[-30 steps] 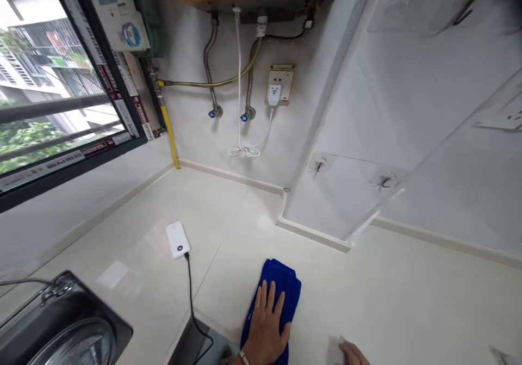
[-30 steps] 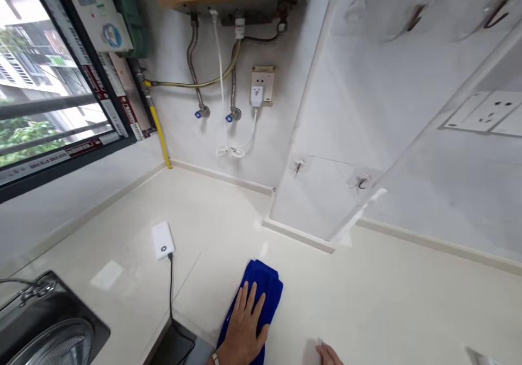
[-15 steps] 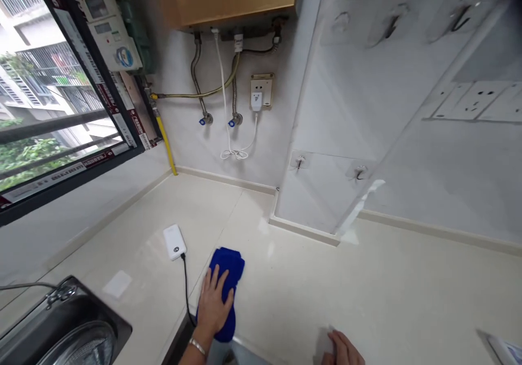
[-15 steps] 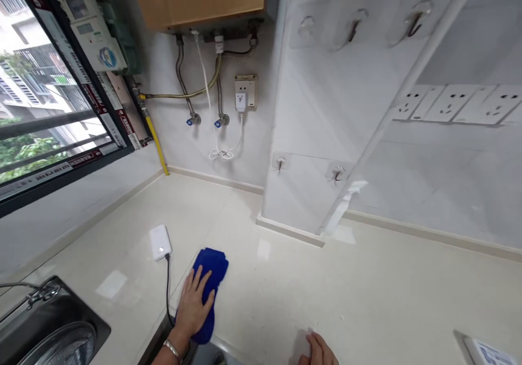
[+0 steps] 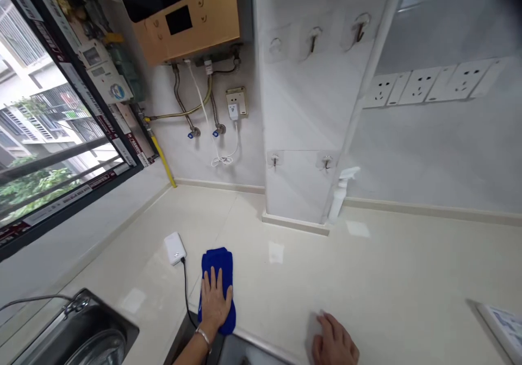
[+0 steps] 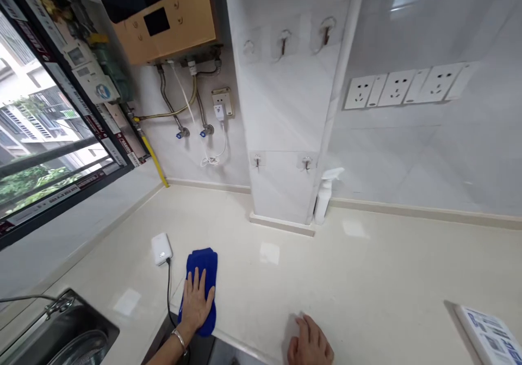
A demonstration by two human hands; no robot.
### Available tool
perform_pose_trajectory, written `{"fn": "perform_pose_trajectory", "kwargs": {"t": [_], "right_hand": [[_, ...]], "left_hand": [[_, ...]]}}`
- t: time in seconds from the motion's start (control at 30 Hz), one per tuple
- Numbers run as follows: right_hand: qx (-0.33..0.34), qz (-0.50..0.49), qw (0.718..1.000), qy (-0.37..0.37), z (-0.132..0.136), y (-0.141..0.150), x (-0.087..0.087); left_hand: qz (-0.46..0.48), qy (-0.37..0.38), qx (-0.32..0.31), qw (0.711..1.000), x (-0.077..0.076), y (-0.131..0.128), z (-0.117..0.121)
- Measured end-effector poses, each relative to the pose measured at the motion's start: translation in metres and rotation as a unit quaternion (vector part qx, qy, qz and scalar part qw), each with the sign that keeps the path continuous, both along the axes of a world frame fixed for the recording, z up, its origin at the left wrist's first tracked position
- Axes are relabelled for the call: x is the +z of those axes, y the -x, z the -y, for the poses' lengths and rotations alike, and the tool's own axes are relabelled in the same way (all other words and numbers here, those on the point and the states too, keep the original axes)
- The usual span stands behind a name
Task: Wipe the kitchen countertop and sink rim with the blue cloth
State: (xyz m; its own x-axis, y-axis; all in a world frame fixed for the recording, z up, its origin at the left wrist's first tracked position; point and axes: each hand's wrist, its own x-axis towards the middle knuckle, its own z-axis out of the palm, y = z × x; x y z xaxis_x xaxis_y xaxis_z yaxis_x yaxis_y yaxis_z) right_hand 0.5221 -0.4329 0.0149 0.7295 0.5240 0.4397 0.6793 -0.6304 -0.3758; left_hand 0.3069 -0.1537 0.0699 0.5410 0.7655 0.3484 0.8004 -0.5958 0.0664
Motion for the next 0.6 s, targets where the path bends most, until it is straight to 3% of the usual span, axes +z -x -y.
{"fn": "perform_pose_trajectory", "kwargs": {"t": [0.2, 0.37, 0.5, 0.6], "right_hand": [[0.016, 0.012, 1.0, -0.014, 0.0, 0.005, 0.024], [0.033, -0.005, 0.995, -0.095, 0.004, 0.004, 0.019], [0.028, -0.037, 0.973, -0.225, 0.008, 0.0, 0.006], [0.013, -0.044, 0.968, -0.248, 0.01, -0.008, -0.005]], "left_hand": [[-0.039, 0.048, -0.129, 0.99, 0.0, -0.033, 0.086], [-0.058, 0.204, -0.279, 0.937, 0.014, -0.07, 0.148], [-0.056, 0.268, -0.387, 0.881, 0.02, -0.105, 0.169], [-0.041, 0.28, -0.437, 0.854, 0.022, -0.127, 0.165]]}}
